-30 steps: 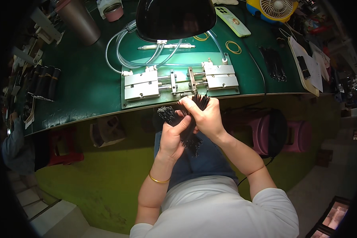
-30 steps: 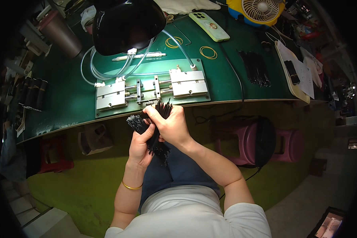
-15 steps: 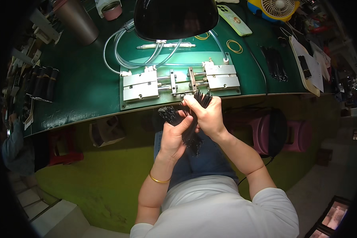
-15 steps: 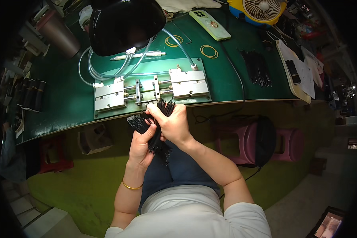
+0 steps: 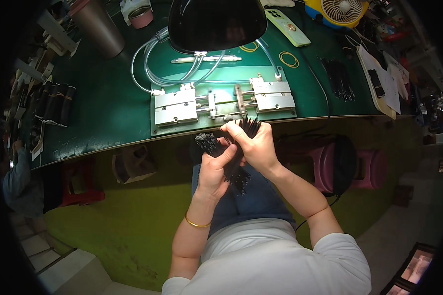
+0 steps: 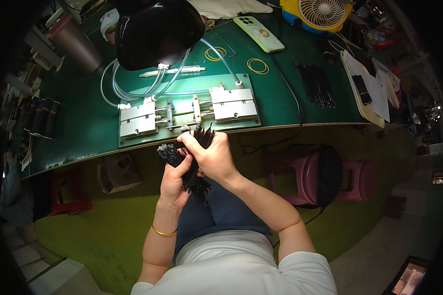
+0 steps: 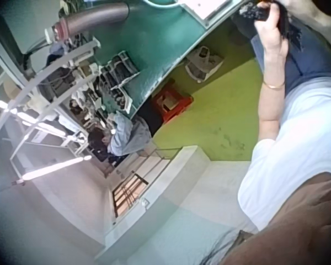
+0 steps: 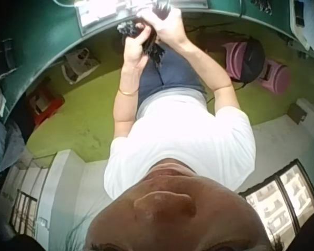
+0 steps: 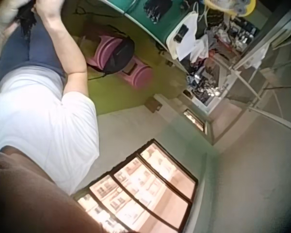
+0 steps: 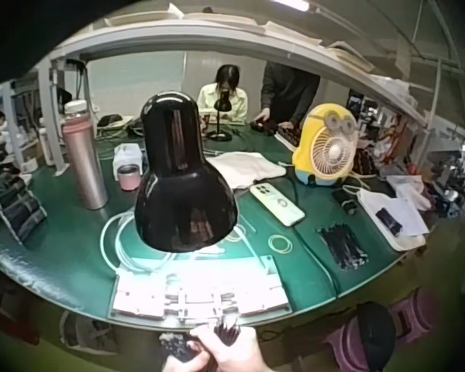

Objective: Assembling and inspecting small black electronic components at a factory workstation.

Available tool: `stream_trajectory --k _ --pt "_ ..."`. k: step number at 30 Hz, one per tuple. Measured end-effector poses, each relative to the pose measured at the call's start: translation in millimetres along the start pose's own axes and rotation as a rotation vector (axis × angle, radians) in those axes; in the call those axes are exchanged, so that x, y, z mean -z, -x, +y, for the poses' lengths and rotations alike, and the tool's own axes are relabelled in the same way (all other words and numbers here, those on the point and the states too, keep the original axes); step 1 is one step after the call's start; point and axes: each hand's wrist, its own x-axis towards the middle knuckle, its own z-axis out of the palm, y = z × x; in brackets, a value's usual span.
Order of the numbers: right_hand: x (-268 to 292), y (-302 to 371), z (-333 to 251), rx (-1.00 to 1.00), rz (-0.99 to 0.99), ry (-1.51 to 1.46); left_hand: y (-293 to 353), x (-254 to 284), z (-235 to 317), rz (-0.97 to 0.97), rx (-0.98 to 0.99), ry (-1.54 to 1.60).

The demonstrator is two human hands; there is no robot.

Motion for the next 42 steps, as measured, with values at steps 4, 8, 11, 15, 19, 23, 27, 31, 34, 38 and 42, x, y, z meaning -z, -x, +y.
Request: stream_trajectory --k 4,8,11,15,19,23,27,31,34,38,42 --pt "0.2 -0.7 0.3 -0.022 0.039 0.012 -1.0 0.0 0.2 0.019 0.001 -0.022" --pt "-0.2 -2.6 -2.4 -0.03 0.051 0.031 -2.2 0.7 -0.5 0.022 0.005 -0.017" --pt "-0.4 -4.2 -2.4 -0.017 0.056 0.039 -3.0 0.6 -0.6 0.02 0.008 -0.013" --pt "1.7 -6.4 -0.5 -0.049 0.052 0.023 -4.1 -0.4 -0.3 0.012 0.008 -0.022" --pt "4.2 -7.6 3.1 -0.042 0.043 -0.018 -4.8 -2.0 -0.7 -0.007 0.007 -0.013" --pt "3.0 -6.7 3.7 -0.038 0.071 -0.052 -4.0 -3.0 0.2 -0.004 0.018 0.023" --pt "5.3 -1.7 -3.7 -0.07 -0.062 0.049 -1.0 -6.0 3.7 0.023 0.039 0.029" --pt "1.9 0.9 -1.8 0.03 -0.031 0.026 1.6 -7.5 4.2 0.027 0.037 0.021" --pt "3.2 -0.9 4.5 0.057 -0.026 0.019 2.5 -6.8 2.3 0.043 0.014 0.009" --pt "1.6 0.5 -2.4 -0.023 0.0 0.043 2.1 -5.4 2.4 -0.017 -0.015 0.011" --pt "1.6 -1.8 -1.5 -0.055 0.019 0.039 0.1 -5.1 2.2 0.012 -0.015 -0.011"
